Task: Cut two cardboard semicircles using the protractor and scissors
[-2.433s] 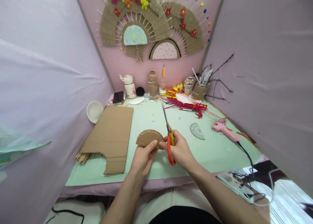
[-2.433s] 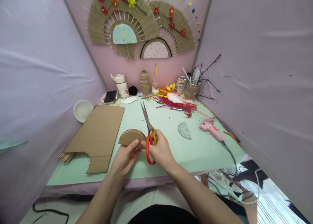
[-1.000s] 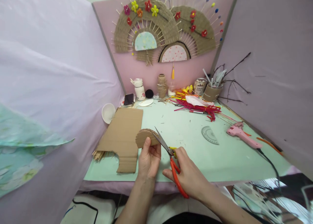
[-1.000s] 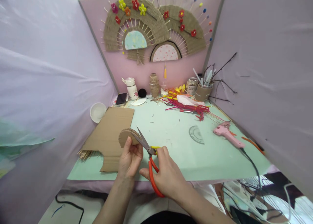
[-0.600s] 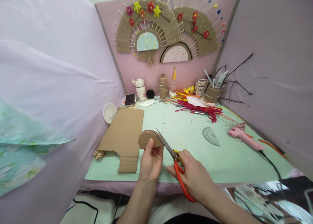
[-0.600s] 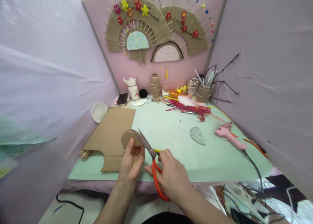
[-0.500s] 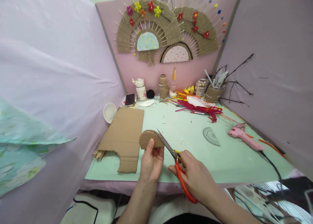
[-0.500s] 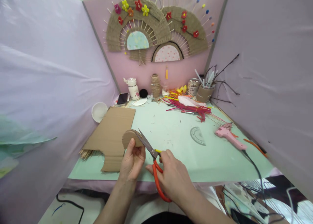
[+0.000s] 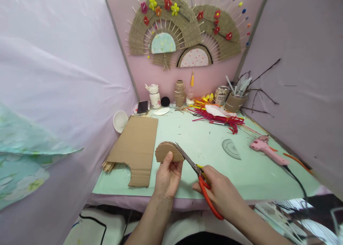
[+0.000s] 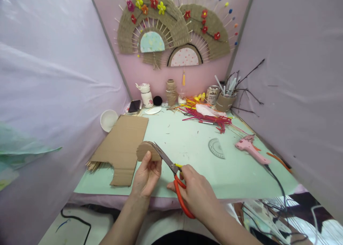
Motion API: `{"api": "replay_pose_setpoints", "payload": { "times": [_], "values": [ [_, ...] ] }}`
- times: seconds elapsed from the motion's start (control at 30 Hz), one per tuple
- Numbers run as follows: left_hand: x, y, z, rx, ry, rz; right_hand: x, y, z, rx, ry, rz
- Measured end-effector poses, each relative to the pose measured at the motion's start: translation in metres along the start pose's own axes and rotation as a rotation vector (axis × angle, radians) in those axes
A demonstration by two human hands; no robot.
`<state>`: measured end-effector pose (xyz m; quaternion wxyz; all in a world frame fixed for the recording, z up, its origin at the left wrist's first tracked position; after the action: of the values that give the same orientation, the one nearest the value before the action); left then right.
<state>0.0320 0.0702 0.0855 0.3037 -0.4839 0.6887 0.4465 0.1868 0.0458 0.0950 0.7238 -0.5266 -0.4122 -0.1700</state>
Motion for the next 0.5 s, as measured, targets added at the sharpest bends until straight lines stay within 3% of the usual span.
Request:
{"api": "replay_pose_setpoints", "payload": {
  "times": [0.23,0.5],
  "values": [
    [0.0052,-0.0075,-0.0008,-0.040,-0.118,0.146,0.0061,-0.0053,-0.0044,-0.005,-0.025,-0.026],
    [0.0032,-0.0102,-0.0059,-0.032,-0.149,0.202,0.0085,0.0014,-0.0075,0.032,0.002,-0.158]
  ]
}}
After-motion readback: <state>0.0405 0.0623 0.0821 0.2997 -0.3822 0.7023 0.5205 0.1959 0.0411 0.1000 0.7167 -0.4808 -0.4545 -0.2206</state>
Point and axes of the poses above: each hand's wrist, its own z-axis towards the middle knuckle, its own x-axis out of the back of the hand, y = z × x, the point moved 4 cm from there along z, towards the middle knuckle, and after that the axes turned 9 degrees about x, right-handed, at the moved point
